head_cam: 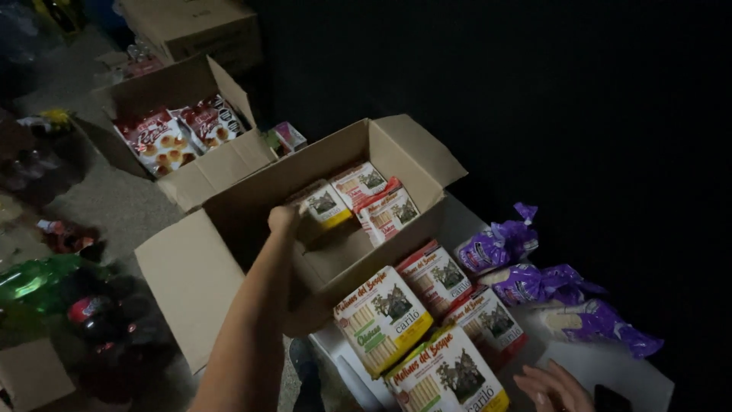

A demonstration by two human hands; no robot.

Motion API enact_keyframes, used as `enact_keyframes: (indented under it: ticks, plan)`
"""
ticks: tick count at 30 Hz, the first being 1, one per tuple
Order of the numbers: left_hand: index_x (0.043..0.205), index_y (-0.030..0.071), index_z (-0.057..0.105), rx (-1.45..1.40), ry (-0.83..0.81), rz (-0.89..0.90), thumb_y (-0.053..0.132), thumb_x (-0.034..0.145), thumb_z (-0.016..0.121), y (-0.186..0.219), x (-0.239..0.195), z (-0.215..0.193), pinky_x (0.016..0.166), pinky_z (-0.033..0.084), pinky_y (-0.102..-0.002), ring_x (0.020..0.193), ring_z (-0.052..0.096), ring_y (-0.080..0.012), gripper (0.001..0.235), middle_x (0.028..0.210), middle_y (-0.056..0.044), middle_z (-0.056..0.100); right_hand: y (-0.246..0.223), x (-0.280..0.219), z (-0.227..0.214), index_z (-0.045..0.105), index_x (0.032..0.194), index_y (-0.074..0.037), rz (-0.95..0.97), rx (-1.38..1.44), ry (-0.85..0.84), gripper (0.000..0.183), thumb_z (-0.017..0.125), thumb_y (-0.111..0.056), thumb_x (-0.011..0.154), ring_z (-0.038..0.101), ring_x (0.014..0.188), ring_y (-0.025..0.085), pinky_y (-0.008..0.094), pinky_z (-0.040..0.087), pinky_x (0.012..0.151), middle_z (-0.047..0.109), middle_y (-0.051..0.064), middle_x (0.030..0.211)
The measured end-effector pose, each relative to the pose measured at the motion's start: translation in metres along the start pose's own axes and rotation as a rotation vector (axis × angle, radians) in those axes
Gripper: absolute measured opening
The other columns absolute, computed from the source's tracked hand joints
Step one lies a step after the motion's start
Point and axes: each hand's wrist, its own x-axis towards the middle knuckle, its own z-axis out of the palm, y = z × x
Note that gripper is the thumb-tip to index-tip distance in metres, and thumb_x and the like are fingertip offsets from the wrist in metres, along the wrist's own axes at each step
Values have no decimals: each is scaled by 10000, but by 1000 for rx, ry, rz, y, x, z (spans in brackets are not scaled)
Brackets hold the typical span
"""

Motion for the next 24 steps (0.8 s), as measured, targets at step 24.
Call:
enact_keyframes:
  ticks: [24]
  plan:
    - [1244,149,423,-284,-681,357,243,1007,630,65,-176,43,573,532,-245,847,626,-164,328,1155,-124,623,-44,-34,68,503,1467,-37,-200,-251,66,532,516,-49,935,696,1247,380,541,579,1129,647,248,1394]
